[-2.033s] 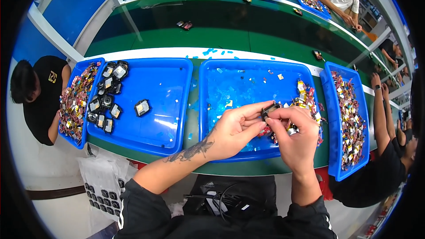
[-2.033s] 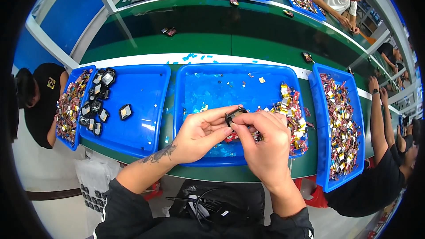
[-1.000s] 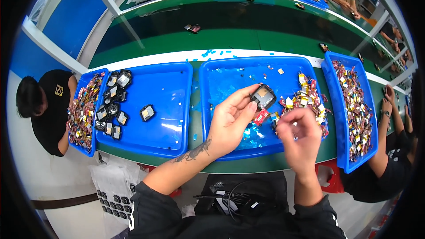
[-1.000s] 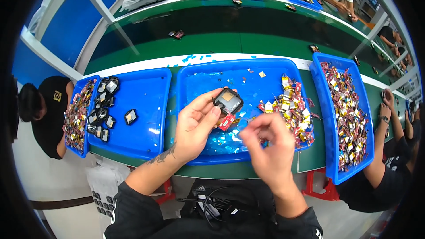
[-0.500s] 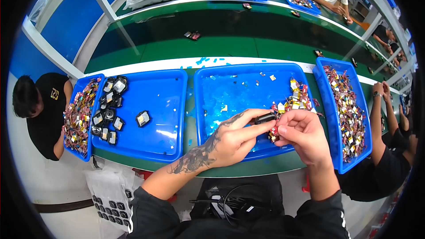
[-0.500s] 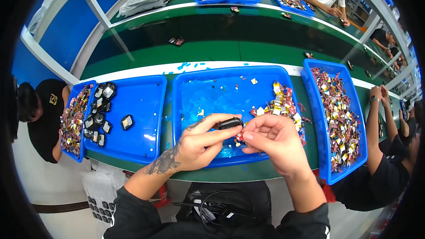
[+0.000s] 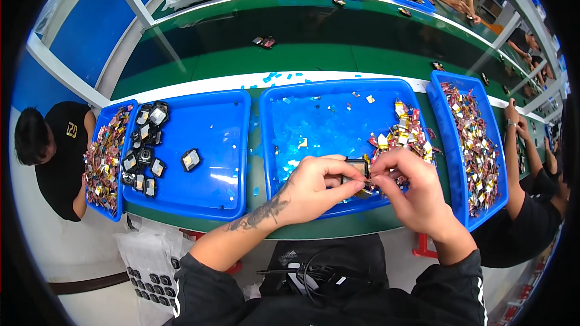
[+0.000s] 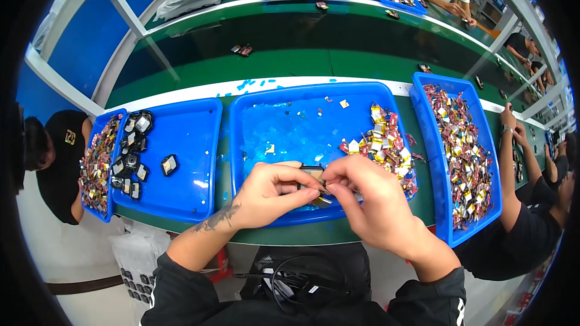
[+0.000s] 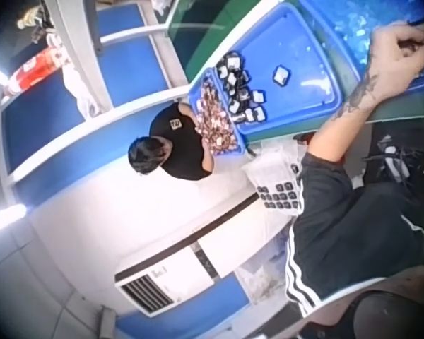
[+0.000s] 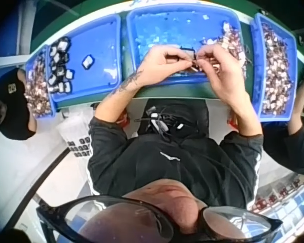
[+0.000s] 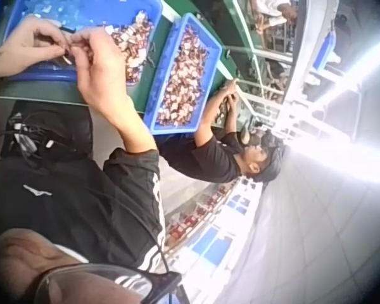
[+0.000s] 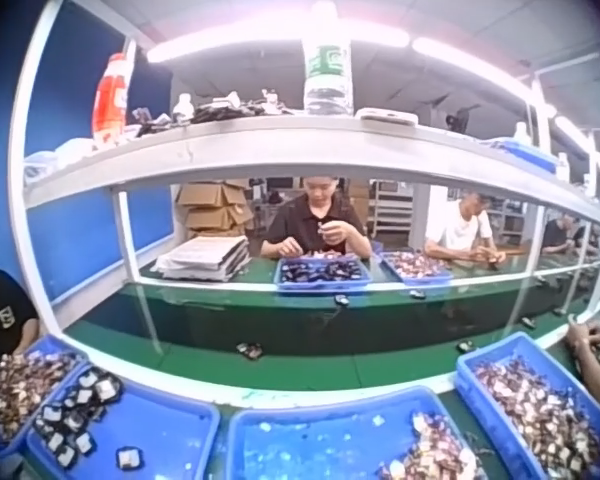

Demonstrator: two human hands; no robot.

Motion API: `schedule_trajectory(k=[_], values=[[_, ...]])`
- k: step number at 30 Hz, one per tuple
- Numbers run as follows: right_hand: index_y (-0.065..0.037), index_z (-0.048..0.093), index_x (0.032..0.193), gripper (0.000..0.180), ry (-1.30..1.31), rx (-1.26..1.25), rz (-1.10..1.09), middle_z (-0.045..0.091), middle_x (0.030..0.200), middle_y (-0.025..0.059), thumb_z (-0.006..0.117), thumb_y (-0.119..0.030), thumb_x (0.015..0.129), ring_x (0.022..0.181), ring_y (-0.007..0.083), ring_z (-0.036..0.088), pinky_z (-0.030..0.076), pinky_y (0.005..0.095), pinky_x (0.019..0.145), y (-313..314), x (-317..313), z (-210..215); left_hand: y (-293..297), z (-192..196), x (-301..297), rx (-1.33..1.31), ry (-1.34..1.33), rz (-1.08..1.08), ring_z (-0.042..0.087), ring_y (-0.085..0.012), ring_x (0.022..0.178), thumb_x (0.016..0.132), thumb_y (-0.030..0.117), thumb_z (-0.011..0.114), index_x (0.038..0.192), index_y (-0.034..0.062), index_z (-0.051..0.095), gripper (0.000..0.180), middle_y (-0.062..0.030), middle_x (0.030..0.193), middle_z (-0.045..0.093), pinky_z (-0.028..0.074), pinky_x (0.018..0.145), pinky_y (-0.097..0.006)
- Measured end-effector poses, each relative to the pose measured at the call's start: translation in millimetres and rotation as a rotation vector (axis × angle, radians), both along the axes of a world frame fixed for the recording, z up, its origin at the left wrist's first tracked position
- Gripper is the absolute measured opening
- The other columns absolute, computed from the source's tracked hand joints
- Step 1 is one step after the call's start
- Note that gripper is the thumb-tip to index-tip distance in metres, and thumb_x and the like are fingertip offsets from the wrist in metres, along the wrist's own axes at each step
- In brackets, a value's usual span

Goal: Assembling small electronic components, specifically inserting small chips or parts into a larger casing.

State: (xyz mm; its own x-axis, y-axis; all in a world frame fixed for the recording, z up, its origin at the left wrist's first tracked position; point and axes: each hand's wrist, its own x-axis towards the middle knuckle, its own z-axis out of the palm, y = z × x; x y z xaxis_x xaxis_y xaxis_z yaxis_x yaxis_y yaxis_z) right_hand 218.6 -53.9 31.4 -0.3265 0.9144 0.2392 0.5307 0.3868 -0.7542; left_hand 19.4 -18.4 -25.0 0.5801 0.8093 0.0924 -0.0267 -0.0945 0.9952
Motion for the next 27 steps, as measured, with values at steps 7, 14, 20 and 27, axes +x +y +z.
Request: schedule_trajectory(k=[7, 14, 20, 27], values=[[0.002, 0.058, 0.101, 0.024, 0.247, -0.118, -0.117, 0.063, 0.092, 0.0096, 0.067, 0.009, 0.080, 0.082, 0.0155, 0.066, 0.054, 0.0248, 0.069, -5, -10, -6, 4, 5, -1, -0.470, -0.095, -0.039, 0.066, -0.0159, 0.093, 0.089, 0.002, 0.066, 0.100, -0.0082, 0.067, 0.016, -0.0093, 0.096, 0.064, 0.055, 0.079, -0.025], [0.000, 0.055, 0.103, 0.024, 0.563, -0.223, -0.297, 0.062, 0.091, 0.0044, 0.067, 0.006, 0.083, 0.079, 0.0063, 0.060, 0.050, 0.0184, 0.068, -4, -18, -28, -1, -3, 1, -0.235, -0.161, -0.013, 0.060, -0.0179, 0.108, 0.091, -0.005, 0.055, 0.118, -0.0059, 0.061, 0.028, -0.0121, 0.118, 0.057, 0.051, 0.092, -0.028], [0.001, 0.054, 0.104, 0.026, 0.769, -0.269, -0.345, 0.063, 0.087, 0.0034, 0.068, 0.007, 0.082, 0.077, 0.0050, 0.059, 0.048, 0.0168, 0.068, 0, -18, -32, -1, -3, 2, -0.153, -0.171, 0.023, 0.056, -0.0174, 0.115, 0.090, -0.011, 0.051, 0.127, -0.0041, 0.057, 0.038, -0.0114, 0.123, 0.053, 0.048, 0.097, -0.028], [-0.001, 0.054, 0.094, 0.022, 0.730, -0.156, -0.423, 0.064, 0.082, 0.0034, 0.071, 0.005, 0.081, 0.070, 0.0046, 0.058, 0.045, 0.0169, 0.063, 0, -31, -46, 0, -5, 2, -0.113, -0.205, 0.049, 0.059, -0.0168, 0.109, 0.090, -0.009, 0.054, 0.128, -0.0038, 0.056, 0.038, -0.0099, 0.117, 0.057, 0.051, 0.094, -0.027]])
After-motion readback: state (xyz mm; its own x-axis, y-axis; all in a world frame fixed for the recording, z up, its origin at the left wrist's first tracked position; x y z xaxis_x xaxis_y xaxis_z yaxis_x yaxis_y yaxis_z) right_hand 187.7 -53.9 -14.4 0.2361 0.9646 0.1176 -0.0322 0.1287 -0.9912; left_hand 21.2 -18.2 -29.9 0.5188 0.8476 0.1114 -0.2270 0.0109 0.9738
